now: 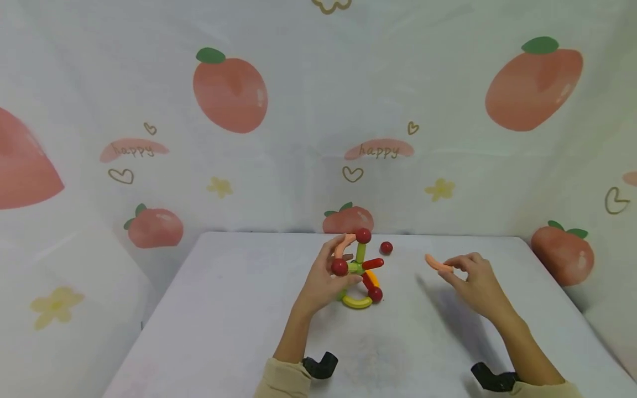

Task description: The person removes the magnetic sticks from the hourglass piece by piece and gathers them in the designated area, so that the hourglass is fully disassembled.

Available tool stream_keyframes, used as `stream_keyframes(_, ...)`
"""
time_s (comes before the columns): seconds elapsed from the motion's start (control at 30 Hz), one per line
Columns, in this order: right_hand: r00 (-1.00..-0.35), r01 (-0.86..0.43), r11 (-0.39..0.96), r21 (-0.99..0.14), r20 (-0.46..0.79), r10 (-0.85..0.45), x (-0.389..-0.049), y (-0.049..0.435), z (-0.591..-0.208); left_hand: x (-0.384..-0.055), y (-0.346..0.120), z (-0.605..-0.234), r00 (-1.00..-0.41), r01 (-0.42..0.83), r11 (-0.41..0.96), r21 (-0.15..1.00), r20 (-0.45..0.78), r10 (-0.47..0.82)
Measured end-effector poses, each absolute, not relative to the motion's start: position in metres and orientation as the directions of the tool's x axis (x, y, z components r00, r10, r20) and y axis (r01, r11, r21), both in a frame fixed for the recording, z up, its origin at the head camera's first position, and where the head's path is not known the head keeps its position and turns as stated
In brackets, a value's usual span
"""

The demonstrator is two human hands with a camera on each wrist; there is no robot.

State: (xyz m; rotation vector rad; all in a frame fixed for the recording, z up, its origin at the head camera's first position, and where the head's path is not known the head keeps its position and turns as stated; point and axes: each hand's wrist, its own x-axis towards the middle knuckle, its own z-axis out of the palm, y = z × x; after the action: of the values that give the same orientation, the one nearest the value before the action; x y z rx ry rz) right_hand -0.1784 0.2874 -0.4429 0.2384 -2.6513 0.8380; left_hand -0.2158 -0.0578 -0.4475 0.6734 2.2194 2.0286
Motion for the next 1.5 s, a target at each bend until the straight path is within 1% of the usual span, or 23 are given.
stream_keyframes(0.17,-0.954,-0.156,0.871,-0.465,0.298,-0.012,-0.165,0.333,-0.461,-0.216,-0.066,-0.448,-0.912,0.282,0.105,0.954,0.232,0.338)
stream_keyframes(0.3,-0.971,-0.096,0.897,-0.432,0.239,0.012,-0.157,0.355,-0.471,-0.217,-0.068,-0.449,-0.912,0.288,0.118,0.95,0.234,0.335)
stream_keyframes(0.4,-0.984,-0.051,0.909,-0.414,0.177,0.025,-0.154,0.363,-0.474,-0.218,-0.068,-0.449,-0.912,0.293,0.11,0.95,0.243,0.331)
stream_keyframes(0.57,-0.999,0.036,0.919,-0.393,0.021,0.048,-0.153,0.365,-0.474,-0.218,-0.066,-0.45,-0.913,0.296,0.112,0.949,0.246,0.325)
stream_keyframes(0.6,-0.999,0.042,0.922,-0.386,0.011,0.05,-0.153,0.363,-0.473,-0.218,-0.065,-0.45,-0.913,0.295,0.112,0.949,0.246,0.325)
stream_keyframes(0.67,-0.998,0.033,0.923,-0.382,0.034,0.049,-0.154,0.357,-0.471,-0.219,-0.065,-0.451,-0.915,0.291,0.113,0.95,0.242,0.322)
stream_keyframes(0.73,-0.996,-0.001,0.917,-0.398,0.081,0.034,-0.156,0.346,-0.465,-0.219,-0.064,-0.452,-0.919,0.286,0.106,0.952,0.241,0.314)
stream_keyframes(0.83,-0.991,-0.077,0.876,-0.476,0.133,-0.015,-0.162,0.318,-0.449,-0.219,-0.064,-0.452,-0.927,0.276,0.099,0.956,0.238,0.289)
stream_keyframes(0.97,-0.984,-0.174,0.775,-0.608,0.139,-0.112,-0.178,0.27,-0.422,-0.219,-0.063,-0.452,-0.938,0.257,0.088,0.963,0.226,0.261)
stream_keyframes(1.1,-0.962,-0.27,0.677,-0.685,0.169,-0.213,-0.204,0.22,-0.404,-0.218,-0.063,-0.452,-0.942,0.252,0.074,0.965,0.227,0.246)
stream_keyframes(1.23,-0.913,-0.4,0.573,-0.716,0.255,-0.319,-0.232,0.18,-0.396,-0.218,-0.063,-0.454,-0.937,0.274,0.076,0.959,0.248,0.246)
stream_keyframes(1.33,-0.875,-0.469,0.521,-0.713,0.295,-0.384,-0.247,0.165,-0.395,-0.218,-0.063,-0.454,-0.933,0.291,0.085,0.953,0.262,0.248)
stream_keyframes(1.5,-0.867,-0.471,0.478,-0.742,0.291,-0.404,-0.258,0.157,-0.398,-0.219,-0.064,-0.455,-0.925,0.319,0.109,0.941,0.284,0.253)
